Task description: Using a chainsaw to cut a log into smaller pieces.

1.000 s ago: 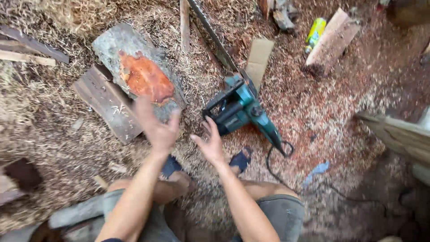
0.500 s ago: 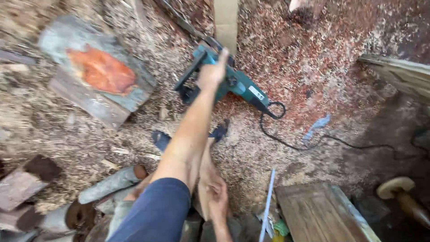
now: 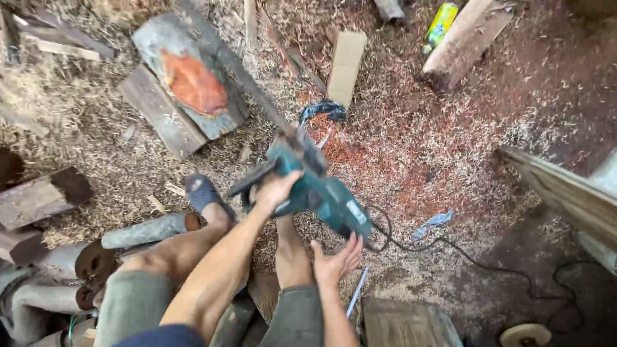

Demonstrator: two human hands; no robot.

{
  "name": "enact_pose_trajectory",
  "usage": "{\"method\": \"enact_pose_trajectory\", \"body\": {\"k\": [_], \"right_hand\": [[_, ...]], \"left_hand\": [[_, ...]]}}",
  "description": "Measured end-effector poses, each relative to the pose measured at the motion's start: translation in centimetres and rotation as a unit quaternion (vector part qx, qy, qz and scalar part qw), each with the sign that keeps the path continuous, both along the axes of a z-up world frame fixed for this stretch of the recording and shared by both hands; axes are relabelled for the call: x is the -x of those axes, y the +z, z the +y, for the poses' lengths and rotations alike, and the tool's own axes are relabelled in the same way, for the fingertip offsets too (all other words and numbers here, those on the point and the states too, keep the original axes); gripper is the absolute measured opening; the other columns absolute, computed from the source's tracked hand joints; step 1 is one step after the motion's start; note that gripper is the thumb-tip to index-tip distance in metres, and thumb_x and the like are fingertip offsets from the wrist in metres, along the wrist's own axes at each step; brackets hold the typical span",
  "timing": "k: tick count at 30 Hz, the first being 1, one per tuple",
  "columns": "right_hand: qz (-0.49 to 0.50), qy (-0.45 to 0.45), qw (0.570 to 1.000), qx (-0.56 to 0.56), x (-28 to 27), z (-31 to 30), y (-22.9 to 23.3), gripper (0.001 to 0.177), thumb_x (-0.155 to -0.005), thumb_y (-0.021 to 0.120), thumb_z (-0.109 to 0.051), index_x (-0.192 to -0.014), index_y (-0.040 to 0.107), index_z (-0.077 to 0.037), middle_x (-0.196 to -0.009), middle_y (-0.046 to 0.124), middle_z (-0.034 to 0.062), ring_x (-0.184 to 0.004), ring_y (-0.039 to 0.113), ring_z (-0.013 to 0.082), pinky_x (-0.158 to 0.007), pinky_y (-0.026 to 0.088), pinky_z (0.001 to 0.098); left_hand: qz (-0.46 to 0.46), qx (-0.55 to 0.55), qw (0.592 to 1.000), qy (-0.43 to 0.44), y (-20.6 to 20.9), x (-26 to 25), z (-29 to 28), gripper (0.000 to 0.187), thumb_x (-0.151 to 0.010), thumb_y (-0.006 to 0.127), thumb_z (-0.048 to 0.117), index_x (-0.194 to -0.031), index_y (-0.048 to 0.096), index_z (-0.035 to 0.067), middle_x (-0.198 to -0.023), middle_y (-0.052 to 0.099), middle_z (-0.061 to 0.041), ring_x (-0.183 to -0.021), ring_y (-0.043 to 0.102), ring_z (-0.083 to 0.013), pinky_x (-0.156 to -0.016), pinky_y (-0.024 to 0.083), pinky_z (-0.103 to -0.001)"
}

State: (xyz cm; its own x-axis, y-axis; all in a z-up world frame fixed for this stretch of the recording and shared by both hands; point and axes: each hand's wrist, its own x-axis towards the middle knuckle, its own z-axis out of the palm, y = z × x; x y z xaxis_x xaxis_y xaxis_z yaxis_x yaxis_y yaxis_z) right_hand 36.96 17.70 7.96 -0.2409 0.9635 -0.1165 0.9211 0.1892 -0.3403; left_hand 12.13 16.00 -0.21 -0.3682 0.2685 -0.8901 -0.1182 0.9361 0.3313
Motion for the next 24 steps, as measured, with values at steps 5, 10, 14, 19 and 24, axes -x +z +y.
{"method": "enact_pose_trajectory", "body": {"k": [5,10,14,19,24], "right_hand": [[0.149,0.217,0.913,0.312,-3.1,2.0,-5.0,0.082,-0.066,0.094,-0.038,-0.127,0.06,0.006,-0.131,0.063,0.0268,-0.122,0.061,0.0393,-0.102,0.048,0.0456],[0.049,0.142,0.876,0.459,2.5,1.4,-2.0,0.069,-0.068,0.09,-0.043,-0.121,0.067,-0.005,-0.115,0.073,0.0188,-0.108,0.07,0.035,-0.093,0.055,0.0429],[0.057,0.142,0.873,0.463,5.4,1.1,-4.8,0.066,-0.072,0.088,-0.045,-0.12,0.067,-0.005,-0.111,0.074,0.0194,-0.105,0.072,0.0356,-0.092,0.056,0.0428],[0.062,0.128,0.872,0.469,7.9,0.7,-8.8,0.065,-0.07,0.088,-0.041,-0.12,0.066,-0.007,-0.111,0.074,0.0193,-0.105,0.071,0.0369,-0.091,0.055,0.0447],[0.059,0.12,0.88,0.455,8.0,-0.6,-10.4,0.057,-0.071,0.085,-0.039,-0.116,0.069,-0.009,-0.107,0.075,0.019,-0.101,0.072,0.0381,-0.087,0.057,0.0459]], "left_hand": [[0.041,0.045,0.997,0.042,6.0,-0.5,-5.3,0.087,-0.072,0.059,0.079,-0.115,0.075,0.005,-0.114,0.073,-0.024,-0.106,0.071,-0.035,-0.097,0.052,-0.043],[0.038,0.134,0.99,0.014,5.7,3.5,-6.0,0.09,-0.07,0.059,0.081,-0.105,0.078,0.0,-0.102,0.077,-0.024,-0.096,0.076,-0.0356,-0.09,0.057,-0.045],[0.067,0.139,0.988,0.017,3.1,7.0,-5.3,0.089,-0.071,0.065,0.079,-0.105,0.077,-0.002,-0.103,0.075,-0.025,-0.097,0.074,-0.0349,-0.091,0.055,-0.045],[0.059,0.127,0.989,0.039,2.8,9.5,-4.7,0.081,-0.068,0.061,0.074,-0.108,0.08,0.006,-0.104,0.079,-0.019,-0.099,0.076,-0.0332,-0.095,0.054,-0.043],[0.112,0.113,0.986,0.041,0.5,9.0,-6.1,0.086,-0.07,0.066,0.073,-0.116,0.074,0.0,-0.117,0.072,-0.025,-0.109,0.07,-0.0383,-0.098,0.05,-0.044]]}}
